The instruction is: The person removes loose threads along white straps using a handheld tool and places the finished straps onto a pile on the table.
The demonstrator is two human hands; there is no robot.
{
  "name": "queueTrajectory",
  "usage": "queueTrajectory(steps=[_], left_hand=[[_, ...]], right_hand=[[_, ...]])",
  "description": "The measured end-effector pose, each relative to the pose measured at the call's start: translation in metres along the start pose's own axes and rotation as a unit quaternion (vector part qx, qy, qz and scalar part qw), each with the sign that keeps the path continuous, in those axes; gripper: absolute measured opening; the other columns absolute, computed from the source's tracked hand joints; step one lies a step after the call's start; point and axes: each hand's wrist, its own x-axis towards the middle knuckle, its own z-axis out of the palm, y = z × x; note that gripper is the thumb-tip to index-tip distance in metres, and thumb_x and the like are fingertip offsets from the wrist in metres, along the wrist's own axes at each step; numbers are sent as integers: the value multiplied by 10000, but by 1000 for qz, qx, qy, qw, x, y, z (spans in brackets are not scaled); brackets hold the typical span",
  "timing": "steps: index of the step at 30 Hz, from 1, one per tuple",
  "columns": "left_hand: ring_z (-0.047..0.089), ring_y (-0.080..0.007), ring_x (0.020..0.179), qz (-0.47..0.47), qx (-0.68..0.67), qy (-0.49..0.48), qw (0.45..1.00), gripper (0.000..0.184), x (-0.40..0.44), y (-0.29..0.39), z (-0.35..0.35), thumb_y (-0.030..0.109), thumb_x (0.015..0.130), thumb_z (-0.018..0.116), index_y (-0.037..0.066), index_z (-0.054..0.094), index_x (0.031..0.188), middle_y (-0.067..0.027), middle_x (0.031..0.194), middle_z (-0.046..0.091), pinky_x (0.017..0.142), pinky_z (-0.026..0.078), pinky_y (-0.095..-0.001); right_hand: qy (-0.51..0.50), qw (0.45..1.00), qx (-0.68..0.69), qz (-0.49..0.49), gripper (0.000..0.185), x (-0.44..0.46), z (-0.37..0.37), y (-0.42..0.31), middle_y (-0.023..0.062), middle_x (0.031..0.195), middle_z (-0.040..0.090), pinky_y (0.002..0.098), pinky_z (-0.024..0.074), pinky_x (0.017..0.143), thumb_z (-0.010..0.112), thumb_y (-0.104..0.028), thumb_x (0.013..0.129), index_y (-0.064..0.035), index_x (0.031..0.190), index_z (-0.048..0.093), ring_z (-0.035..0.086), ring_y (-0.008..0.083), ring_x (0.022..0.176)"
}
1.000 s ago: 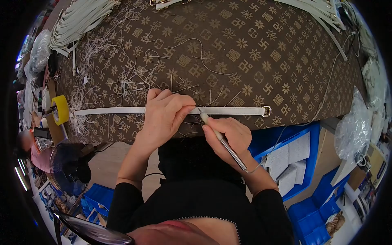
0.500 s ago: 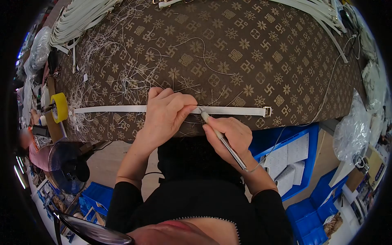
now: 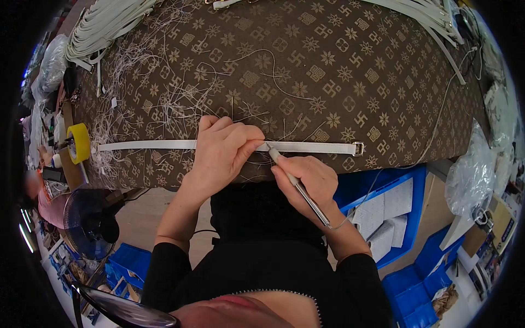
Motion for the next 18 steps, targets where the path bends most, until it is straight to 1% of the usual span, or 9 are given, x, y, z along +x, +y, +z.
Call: queueTrajectory(steps=[8, 10, 18], left_hand=[[524, -174, 649, 2, -1, 2, 1000, 100, 0, 0, 1, 173, 859, 662, 159, 588, 926, 37, 758, 639, 740, 346, -340], [533, -150, 658, -2, 4, 11, 1000, 53, 0, -1, 2, 221, 880, 641, 174, 622, 895, 54, 725, 621, 732, 335, -329], [531, -147, 656, -4, 6, 11, 1000, 58, 0, 0, 2, 234, 888, 630, 177, 623, 894, 52, 728, 625, 734, 333, -325]], right_hand=[[-3, 1000, -7, -7, 264, 1, -1, 0, 121, 798, 688, 278, 504, 554, 783, 27, 693, 4, 929, 666, 658, 223, 629], [-5, 1000, -8, -7, 264, 1, -1, -1, 122, 801, 689, 278, 505, 555, 783, 28, 693, 4, 928, 665, 660, 224, 631], [-7, 1000, -3, -8, 258, 0, -1, 0, 126, 805, 691, 283, 512, 559, 783, 26, 696, 6, 922, 660, 665, 227, 635]])
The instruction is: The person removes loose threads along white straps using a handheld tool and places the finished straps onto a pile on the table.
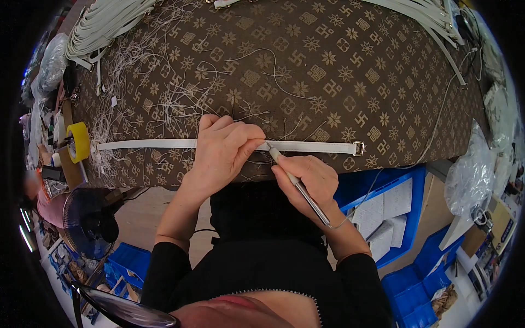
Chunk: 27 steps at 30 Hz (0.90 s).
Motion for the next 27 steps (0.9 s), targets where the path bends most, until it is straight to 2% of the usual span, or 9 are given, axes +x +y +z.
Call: queueTrajectory(steps=[9, 12, 15, 17, 19, 21, 23, 25, 27], left_hand=[[524, -153, 643, -2, -11, 4, 1000, 55, 1, 0, 0, 221, 890, 632, 168, 621, 895, 47, 719, 619, 733, 337, -325], [526, -159, 640, -26, -55, 4, 998, 51, 1, -1, -5, 200, 889, 639, 152, 624, 900, 40, 731, 625, 731, 344, -325], [534, -160, 644, -57, -125, 12, 990, 44, 1, -2, -11, 171, 891, 641, 132, 630, 907, 29, 756, 633, 725, 350, -316], [538, -158, 646, -66, -161, 24, 985, 40, 1, -2, -17, 156, 893, 639, 121, 634, 911, 24, 763, 632, 723, 352, -308], [551, -150, 663, -93, -186, 4, 978, 34, -1, -1, -31, 127, 895, 640, 106, 635, 921, 8, 789, 636, 735, 379, -302], [491, -91, 666, -171, -153, 91, 969, 78, -16, -11, -52, 107, 942, 589, 37, 621, 955, -18, 800, 623, 661, 407, -252], [543, -95, 745, -241, -49, 293, 924, 122, -24, -34, -83, 112, 943, 606, 13, 637, 1008, -51, 855, 640, 649, 436, -241], [595, -150, 844, -187, 249, 311, 898, 176, -27, -58, -123, 109, 924, 632, 27, 653, 1079, -70, 952, 651, 696, 464, -260], [589, -179, 884, -142, 268, 288, 908, 232, -26, -55, -121, 134, 878, 676, 53, 665, 1095, -69, 989, 646, 733, 464, -312]], right_hand=[[-4, 1000, 2, -6, 267, -1, -1, 1, 133, 810, 694, 283, 519, 562, 774, 22, 718, 6, 953, 648, 672, 232, 641], [12, 998, 44, 31, 227, -6, -3, 0, 126, 799, 693, 277, 517, 574, 756, 13, 748, 5, 950, 653, 669, 219, 641], [17, 991, 89, 96, 195, -14, -7, -2, 123, 840, 694, 263, 526, 637, 714, 6, 812, 13, 988, 631, 673, 177, 704], [103, 949, 231, 188, 194, -19, -5, -3, 131, 901, 687, 257, 531, 716, 672, 4, 858, 22, 1034, 592, 667, 152, 789], [98, 946, 265, 162, 202, -18, -6, 1, 143, 952, 674, 262, 533, 774, 641, 8, 884, 29, 1068, 560, 661, 153, 848], [120, 933, 290, 177, 195, -17, -7, 0, 147, 944, 673, 263, 537, 778, 633, 15, 885, 32, 1065, 560, 665, 155, 841], [120, 932, 297, 172, 195, -17, -7, 1, 148, 944, 672, 265, 539, 783, 627, 17, 888, 34, 1070, 558, 665, 155, 843], [119, 930, 306, 165, 195, -17, -6, 1, 148, 945, 670, 266, 541, 789, 622, 20, 891, 35, 1074, 555, 666, 156, 845], [128, 923, 322, 164, 193, -17, -5, 1, 151, 946, 667, 277, 550, 788, 612, 22, 895, 39, 1077, 550, 667, 161, 843]])
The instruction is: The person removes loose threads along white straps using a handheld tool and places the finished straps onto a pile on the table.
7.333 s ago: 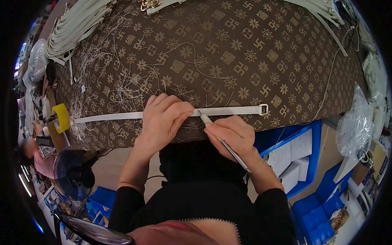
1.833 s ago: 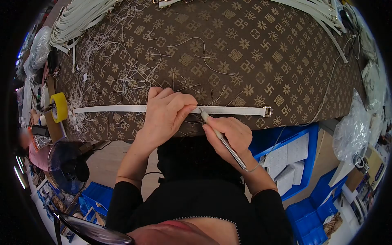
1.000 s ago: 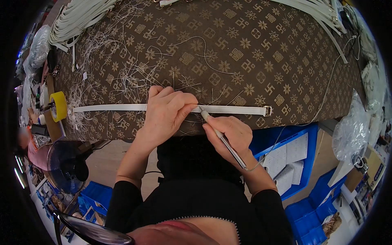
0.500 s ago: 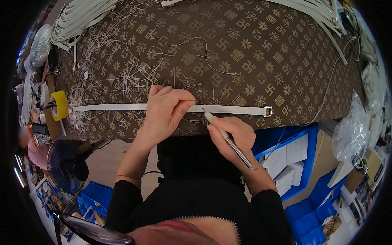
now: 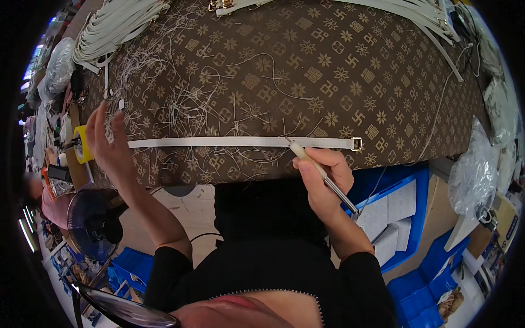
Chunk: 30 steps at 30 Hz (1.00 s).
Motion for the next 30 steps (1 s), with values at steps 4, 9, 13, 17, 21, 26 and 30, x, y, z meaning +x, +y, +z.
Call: queueTrajectory(steps=[4, 9, 13, 17, 21, 26, 30], left_hand=[[549, -218, 983, 119, -139, -255, 949, 324, -28, 68, 16, 196, 766, 759, 114, 682, 1070, -43, 1018, 608, 900, 373, -396], [520, -213, 892, 190, -209, -317, 905, 240, -48, 102, 42, 150, 727, 749, 131, 637, 938, -11, 881, 542, 864, 352, -403], [523, -204, 872, 184, -221, -337, 896, 196, -48, 101, 43, 131, 732, 736, 117, 636, 899, -10, 882, 554, 857, 353, -397], [544, -181, 852, 259, -181, -262, 912, 197, -52, 95, 47, 116, 733, 741, 137, 677, 918, 22, 909, 598, 852, 350, -361], [532, -165, 826, 300, -152, -188, 923, 256, -54, 85, 43, 100, 708, 756, 150, 690, 950, 32, 901, 584, 832, 352, -349], [534, -174, 834, 220, -226, -270, 910, 278, -60, 82, 43, 155, 697, 776, 147, 685, 960, 18, 904, 578, 819, 350, -345], [531, -191, 860, 137, -239, -317, 907, 348, -51, 92, 41, 255, 686, 801, 145, 664, 986, 7, 911, 570, 813, 349, -348]], right_hand=[[15, 999, 47, 5, 185, 2, 0, 2, 154, 957, 658, 288, 562, 780, 604, 9, 904, 39, 1077, 548, 668, 167, 838], [21, 998, 63, 6, 181, 2, -5, 0, 155, 984, 643, 288, 568, 767, 601, -25, 917, 34, 1079, 547, 672, 169, 834], [10, 997, 70, 18, 178, 4, -7, 0, 157, 997, 638, 293, 567, 776, 597, -27, 919, 34, 1079, 546, 672, 174, 826], [21, 999, 6, -40, 178, 10, -7, -7, 165, 946, 643, 316, 561, 769, 566, -45, 927, 36, 1084, 548, 663, 193, 820], [7, 993, -69, -90, 181, 10, -10, -10, 178, 933, 651, 327, 566, 762, 547, -53, 930, 44, 1084, 553, 663, 212, 830], [-1, 994, -100, -38, 164, 8, -3, -7, 175, 991, 653, 299, 557, 784, 572, -31, 920, 43, 1067, 566, 661, 178, 850], [15, 997, -75, -4, 161, 9, -4, -3, 161, 1018, 654, 286, 547, 794, 578, -33, 922, 37, 1066, 571, 657, 158, 845]])
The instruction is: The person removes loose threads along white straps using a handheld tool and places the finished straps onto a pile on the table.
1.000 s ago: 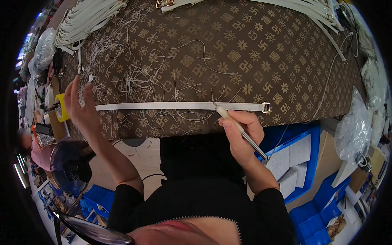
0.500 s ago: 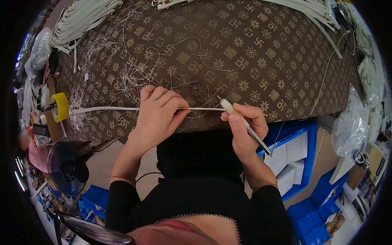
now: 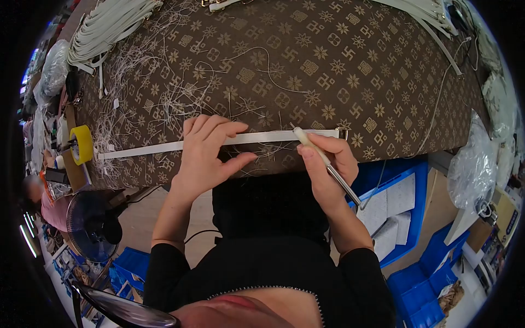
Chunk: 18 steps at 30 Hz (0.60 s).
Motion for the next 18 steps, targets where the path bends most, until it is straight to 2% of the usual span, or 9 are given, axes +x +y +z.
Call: queueTrajectory(steps=[4, 7, 12, 18], left_hand=[[519, -201, 871, 13, 29, -17, 999, 408, 11, 9, 6, 300, 670, 812, 138, 653, 1009, -1, 906, 556, 818, 349, -355], [514, -201, 877, 16, 26, -40, 999, 381, 18, 13, 9, 294, 653, 819, 135, 651, 956, -5, 898, 544, 816, 351, -356], [523, -199, 859, 2, 9, -65, 998, 231, 24, 16, 10, 201, 689, 791, 127, 623, 830, -6, 869, 545, 776, 351, -348], [536, -194, 793, 47, 1, -41, 998, 171, 24, 14, 14, 152, 748, 748, 122, 604, 835, -1, 839, 575, 736, 350, -332]], right_hand=[[0, 1000, 28, 8, 164, 2, -2, -2, 159, 1026, 653, 293, 546, 792, 573, -36, 924, 36, 1071, 571, 656, 159, 843], [-2, 1000, 26, 10, 162, 2, -2, -2, 160, 1026, 654, 295, 544, 792, 565, -36, 927, 35, 1072, 571, 656, 163, 844], [0, 1000, 18, 8, 155, 3, -1, -1, 151, 1011, 656, 285, 542, 792, 569, -39, 927, 34, 1065, 569, 655, 152, 842], [-2, 1000, -1, 3, 160, 3, -1, -1, 147, 1009, 655, 266, 539, 793, 581, -36, 922, 36, 1065, 565, 655, 143, 828]])
